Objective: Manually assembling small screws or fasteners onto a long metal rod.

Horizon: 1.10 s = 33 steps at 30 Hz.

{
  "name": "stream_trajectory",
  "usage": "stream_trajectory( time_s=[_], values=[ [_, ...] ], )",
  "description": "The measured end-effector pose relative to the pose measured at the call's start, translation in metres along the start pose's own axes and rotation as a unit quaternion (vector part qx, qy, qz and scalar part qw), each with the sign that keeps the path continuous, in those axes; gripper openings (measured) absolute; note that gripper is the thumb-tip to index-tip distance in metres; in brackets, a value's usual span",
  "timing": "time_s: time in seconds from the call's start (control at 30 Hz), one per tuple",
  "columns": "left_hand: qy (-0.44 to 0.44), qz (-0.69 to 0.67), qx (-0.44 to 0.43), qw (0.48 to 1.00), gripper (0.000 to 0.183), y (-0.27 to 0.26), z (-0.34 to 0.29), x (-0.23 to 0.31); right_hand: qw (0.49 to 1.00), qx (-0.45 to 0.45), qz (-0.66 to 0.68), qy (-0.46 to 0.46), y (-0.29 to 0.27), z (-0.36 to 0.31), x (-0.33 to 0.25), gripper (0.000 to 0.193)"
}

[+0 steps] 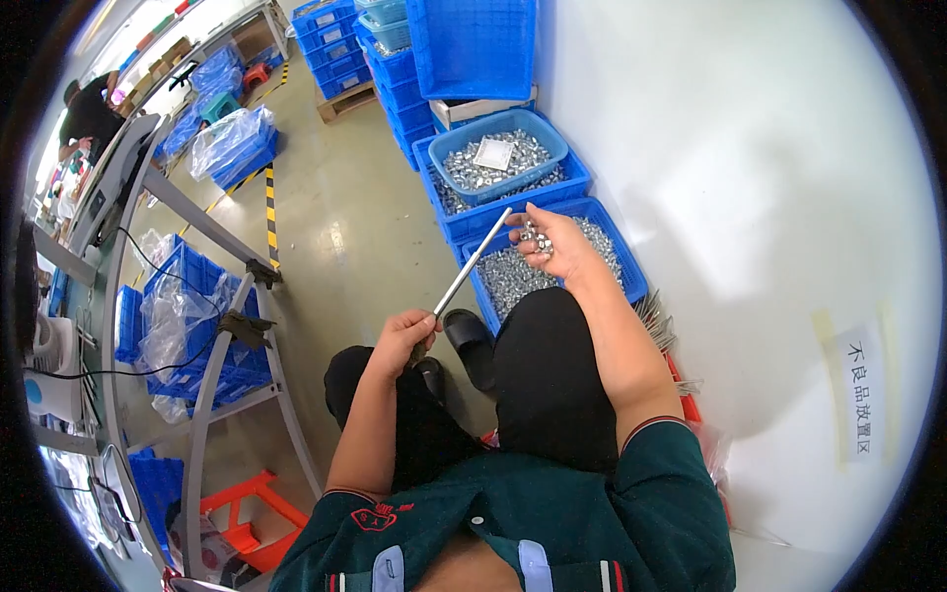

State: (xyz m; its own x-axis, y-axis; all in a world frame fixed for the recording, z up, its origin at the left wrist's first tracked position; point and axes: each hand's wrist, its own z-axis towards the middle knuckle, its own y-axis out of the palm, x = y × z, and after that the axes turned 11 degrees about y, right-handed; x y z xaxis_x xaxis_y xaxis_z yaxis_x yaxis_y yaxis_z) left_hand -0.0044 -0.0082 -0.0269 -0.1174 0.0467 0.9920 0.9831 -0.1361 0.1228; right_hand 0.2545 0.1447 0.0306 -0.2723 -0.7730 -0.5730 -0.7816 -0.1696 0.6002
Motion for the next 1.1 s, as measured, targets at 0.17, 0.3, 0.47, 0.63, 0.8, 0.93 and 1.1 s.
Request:
stream_trajectory(
  time_s=[0.17,0.3,0.47,0.63,0.8,0.93,1.1],
  values=[
    [0.001,0.010,-0.003,1.000,0.023,-0.002,-0.002,0.000,0.999,-0.019,0.022,-0.013,0.000,0.002,-0.001,0.028],
    [-0.009,0.014,-0.003,1.000,0.023,-0.001,-0.002,0.002,0.998,-0.040,0.037,-0.038,-0.005,0.004,0.000,0.022],
    [0.004,0.001,-0.016,1.000,0.023,-0.003,-0.004,-0.001,0.989,-0.118,0.076,-0.036,-0.002,0.000,0.000,0.020],
    [-0.009,0.004,-0.022,1.000,0.023,-0.004,-0.004,-0.004,0.992,-0.088,0.075,-0.044,0.006,-0.004,0.001,0.019],
    [-0.012,0.016,-0.011,1.000,0.021,-0.006,-0.005,-0.007,0.996,-0.071,0.027,-0.056,0.011,-0.004,0.001,0.018],
    [-0.031,0.046,-0.007,0.998,0.022,-0.007,-0.007,0.000,0.987,0.028,-0.113,-0.114,0.018,-0.008,-0.003,0.012],
    [-0.015,0.024,-0.023,0.999,0.022,-0.008,-0.008,0.006,0.986,0.013,-0.136,-0.100,0.019,-0.009,-0.007,0.012]
  ],
)
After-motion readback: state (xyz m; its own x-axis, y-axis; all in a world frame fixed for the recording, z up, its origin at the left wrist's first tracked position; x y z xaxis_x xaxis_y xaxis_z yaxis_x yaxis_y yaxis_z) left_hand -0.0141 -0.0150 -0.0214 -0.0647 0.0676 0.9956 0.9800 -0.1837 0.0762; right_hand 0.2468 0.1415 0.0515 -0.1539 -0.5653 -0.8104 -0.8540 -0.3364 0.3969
